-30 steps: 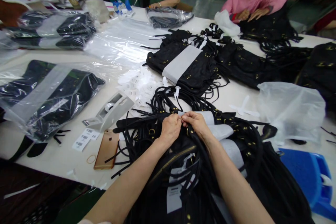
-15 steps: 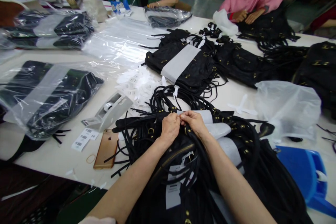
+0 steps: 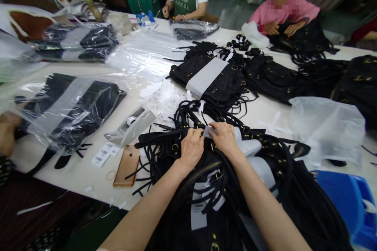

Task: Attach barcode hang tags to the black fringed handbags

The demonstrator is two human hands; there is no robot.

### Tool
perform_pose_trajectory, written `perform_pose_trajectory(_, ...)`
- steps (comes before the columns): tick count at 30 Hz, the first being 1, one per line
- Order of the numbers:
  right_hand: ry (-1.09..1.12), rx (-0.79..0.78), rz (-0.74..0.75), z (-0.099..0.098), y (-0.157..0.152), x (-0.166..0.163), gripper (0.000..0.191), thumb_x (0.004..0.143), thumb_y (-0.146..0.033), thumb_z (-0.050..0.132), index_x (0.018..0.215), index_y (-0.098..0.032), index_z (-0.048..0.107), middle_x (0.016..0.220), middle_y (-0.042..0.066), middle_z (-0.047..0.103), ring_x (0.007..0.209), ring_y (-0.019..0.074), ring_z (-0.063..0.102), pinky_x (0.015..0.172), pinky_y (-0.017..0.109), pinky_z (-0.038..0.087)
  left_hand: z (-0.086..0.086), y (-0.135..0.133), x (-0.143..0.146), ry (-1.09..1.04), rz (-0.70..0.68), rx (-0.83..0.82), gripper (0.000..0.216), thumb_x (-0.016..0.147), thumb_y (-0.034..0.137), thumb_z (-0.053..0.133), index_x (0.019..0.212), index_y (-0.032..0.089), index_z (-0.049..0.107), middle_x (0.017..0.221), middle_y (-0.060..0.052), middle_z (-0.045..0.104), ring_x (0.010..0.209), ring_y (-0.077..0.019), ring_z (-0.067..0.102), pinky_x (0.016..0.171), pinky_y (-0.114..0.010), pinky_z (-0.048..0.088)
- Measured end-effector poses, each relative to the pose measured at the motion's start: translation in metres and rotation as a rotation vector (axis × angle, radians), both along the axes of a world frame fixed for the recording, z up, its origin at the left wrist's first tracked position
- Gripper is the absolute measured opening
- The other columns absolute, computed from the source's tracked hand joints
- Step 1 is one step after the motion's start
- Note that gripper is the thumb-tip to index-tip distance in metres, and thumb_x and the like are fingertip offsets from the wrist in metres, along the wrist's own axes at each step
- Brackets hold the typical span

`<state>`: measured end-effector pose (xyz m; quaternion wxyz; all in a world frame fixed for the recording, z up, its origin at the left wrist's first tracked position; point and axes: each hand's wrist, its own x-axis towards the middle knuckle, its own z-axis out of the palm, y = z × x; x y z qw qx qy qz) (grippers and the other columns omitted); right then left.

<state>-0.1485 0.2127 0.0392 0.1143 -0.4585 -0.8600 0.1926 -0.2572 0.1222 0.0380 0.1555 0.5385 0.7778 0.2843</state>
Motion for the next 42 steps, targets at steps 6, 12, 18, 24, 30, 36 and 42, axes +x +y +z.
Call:
perform_pose_trajectory(6, 0.425, -0.138, -0.170, 0.032, 0.009, 0.004, 0.016, 0.074, -0.027, 0.053, 0.083, -0.018, 0.062, 0.078, 0.005, 0.063, 0.072, 0.0177, 0.055, 0.067, 0.031, 0.041, 0.010, -0.024, 0.015, 0.184, 0.045, 0.128, 0.048, 0.069, 0.022, 0.062, 0.112, 0.011, 0.042, 0.113, -0.016, 0.047, 0.106, -0.0273, 0.049, 0.084, -0.039, 0.044)
perform_pose_trajectory(12, 0.656, -0.918, -0.220, 0.044, -0.026, -0.012, 0.029, 0.058, -0.024, 0.065, 0.083, -0.020, 0.052, 0.052, -0.007, 0.050, 0.042, 0.0094, 0.044, 0.042, 0.023, 0.033, 0.004, -0.030, 0.010, 0.126, 0.104, 0.424, 0.053, 0.077, 0.020, 0.048, 0.127, 0.008, 0.033, 0.127, -0.021, 0.043, 0.122, -0.0267, 0.036, 0.099, -0.044, 0.033)
perform_pose_trajectory(18, 0.344, -0.618, -0.128, 0.029, -0.062, -0.018, 0.022, 0.066, -0.014, 0.056, 0.086, -0.020, 0.050, 0.055, -0.006, 0.054, 0.048, 0.0110, 0.050, 0.050, 0.024, 0.037, 0.018, -0.026, -0.033, -0.261, 0.135, 0.300, 0.039, 0.076, 0.007, 0.030, 0.101, 0.016, 0.058, 0.101, -0.006, 0.063, 0.094, -0.0137, 0.058, 0.088, -0.031, 0.045)
perform_pose_trajectory(24, -0.003, -0.303, 0.019, 0.032, -0.084, -0.021, 0.019, 0.079, -0.024, 0.047, 0.089, -0.016, 0.061, 0.081, 0.009, 0.066, 0.075, 0.0205, 0.060, 0.065, 0.030, 0.041, 0.041, 0.018, -0.027, -0.323, -0.276, -0.121, 0.033, 0.075, 0.022, 0.043, 0.100, 0.015, 0.063, 0.106, -0.007, 0.064, 0.101, -0.0186, 0.057, 0.095, -0.033, 0.040)
perform_pose_trajectory(30, 0.075, -0.130, 0.394, 0.071, -0.089, 0.018, 0.020, 0.082, -0.023, 0.047, 0.089, -0.015, 0.063, 0.089, 0.009, 0.065, 0.080, 0.0174, 0.059, 0.069, 0.026, 0.043, 0.040, 0.011, -0.009, -0.440, -0.470, -0.364, 0.041, 0.078, 0.039, 0.038, 0.106, 0.018, 0.060, 0.108, -0.006, 0.064, 0.103, -0.0192, 0.057, 0.092, -0.032, 0.042)
perform_pose_trajectory(36, 0.174, 0.100, -0.091, 0.103, 0.007, 0.121, 0.026, 0.088, -0.030, 0.040, 0.097, -0.018, 0.061, 0.098, 0.007, 0.064, 0.094, 0.0149, 0.056, 0.084, 0.026, 0.039, 0.042, 0.003, -0.009, -0.156, -0.629, -0.496, 0.042, 0.078, 0.042, 0.035, 0.104, 0.018, 0.058, 0.103, -0.009, 0.066, 0.102, -0.0239, 0.057, 0.094, -0.037, 0.038)
perform_pose_trajectory(42, -0.133, -0.186, -0.415, 0.026, 0.050, 0.205, 0.014, 0.077, -0.030, 0.056, 0.080, -0.020, 0.066, 0.086, 0.008, 0.068, 0.087, 0.0243, 0.061, 0.075, 0.032, 0.042, 0.036, 0.007, -0.005, -0.157, -0.563, -0.540, 0.069, 0.077, 0.042, 0.037, 0.136, 0.008, 0.025, 0.120, -0.014, 0.056, 0.113, -0.0257, 0.051, 0.098, -0.039, 0.036)
